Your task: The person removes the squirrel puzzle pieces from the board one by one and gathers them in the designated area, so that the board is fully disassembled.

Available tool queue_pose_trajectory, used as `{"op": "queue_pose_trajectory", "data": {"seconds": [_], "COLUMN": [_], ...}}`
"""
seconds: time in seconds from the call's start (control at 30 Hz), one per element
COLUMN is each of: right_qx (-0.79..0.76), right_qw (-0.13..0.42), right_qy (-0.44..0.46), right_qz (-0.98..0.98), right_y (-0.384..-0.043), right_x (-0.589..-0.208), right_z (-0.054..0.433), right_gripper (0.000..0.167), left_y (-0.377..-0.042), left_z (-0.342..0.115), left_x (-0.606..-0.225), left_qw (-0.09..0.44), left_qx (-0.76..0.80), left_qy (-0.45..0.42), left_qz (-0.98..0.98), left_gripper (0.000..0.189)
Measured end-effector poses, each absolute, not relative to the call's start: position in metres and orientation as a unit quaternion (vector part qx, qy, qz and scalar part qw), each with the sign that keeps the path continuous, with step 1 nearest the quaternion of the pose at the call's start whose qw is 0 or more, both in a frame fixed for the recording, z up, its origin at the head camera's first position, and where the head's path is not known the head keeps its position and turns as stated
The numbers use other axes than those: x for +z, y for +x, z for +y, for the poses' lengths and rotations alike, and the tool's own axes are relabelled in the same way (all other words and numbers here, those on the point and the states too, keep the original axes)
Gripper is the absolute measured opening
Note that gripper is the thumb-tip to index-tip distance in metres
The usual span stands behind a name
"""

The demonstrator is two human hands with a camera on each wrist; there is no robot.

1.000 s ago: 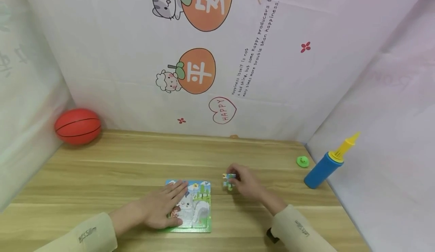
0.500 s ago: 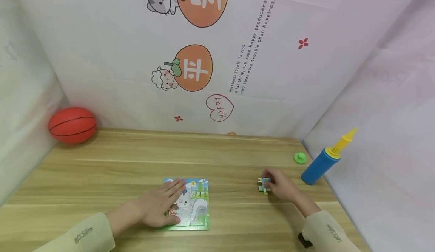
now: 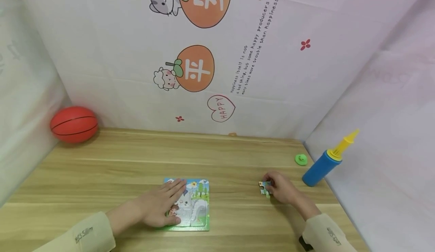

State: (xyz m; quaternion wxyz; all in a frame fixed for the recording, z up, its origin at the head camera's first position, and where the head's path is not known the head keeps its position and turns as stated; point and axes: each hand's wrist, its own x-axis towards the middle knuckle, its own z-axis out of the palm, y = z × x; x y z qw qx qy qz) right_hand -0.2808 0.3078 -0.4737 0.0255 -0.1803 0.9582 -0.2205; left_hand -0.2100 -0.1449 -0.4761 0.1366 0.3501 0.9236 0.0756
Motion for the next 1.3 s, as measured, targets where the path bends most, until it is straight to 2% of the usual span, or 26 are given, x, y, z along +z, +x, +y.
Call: {"op": "queue_pose_trajectory", "data": {"seconds": [0.13, 0.4, 0.57, 0.67, 0.87, 1.03, 1.3], "right_qx": [-0.207, -0.141, -0.121, -0.128, -0.134, -0.062, 0.036], "right_qw": [0.014, -0.062, -0.113, -0.119, -0.086, -0.064, -0.112], "right_qy": [-0.186, -0.213, -0.222, -0.242, -0.312, -0.378, -0.359], "right_qz": [0.96, 0.965, 0.961, 0.954, 0.937, 0.922, 0.926], "right_y": [-0.28, -0.273, -0.268, -0.265, -0.256, -0.249, -0.233], "right_x": [-0.477, -0.48, -0.468, -0.46, -0.449, -0.456, -0.465], "right_z": [0.308, 0.299, 0.263, 0.229, 0.158, 0.108, 0.07], "right_gripper": [0.015, 0.018, 0.014, 0.016, 0.024, 0.04, 0.065], "left_y": [-0.21, -0.209, -0.207, -0.206, -0.209, -0.214, -0.214], "left_z": [-0.145, -0.144, -0.142, -0.141, -0.144, -0.155, -0.163], "left_x": [-0.477, -0.476, -0.473, -0.47, -0.464, -0.464, -0.468], "left_qw": [0.137, 0.134, 0.131, 0.132, 0.122, 0.098, 0.103], "left_qx": [0.078, 0.071, 0.055, 0.053, 0.07, 0.052, 0.043], "left_qy": [0.351, 0.348, 0.346, 0.342, 0.338, 0.319, 0.311], "left_qz": [0.923, 0.925, 0.928, 0.929, 0.931, 0.941, 0.944], "left_gripper": [0.096, 0.095, 0.095, 0.094, 0.093, 0.094, 0.1]}}
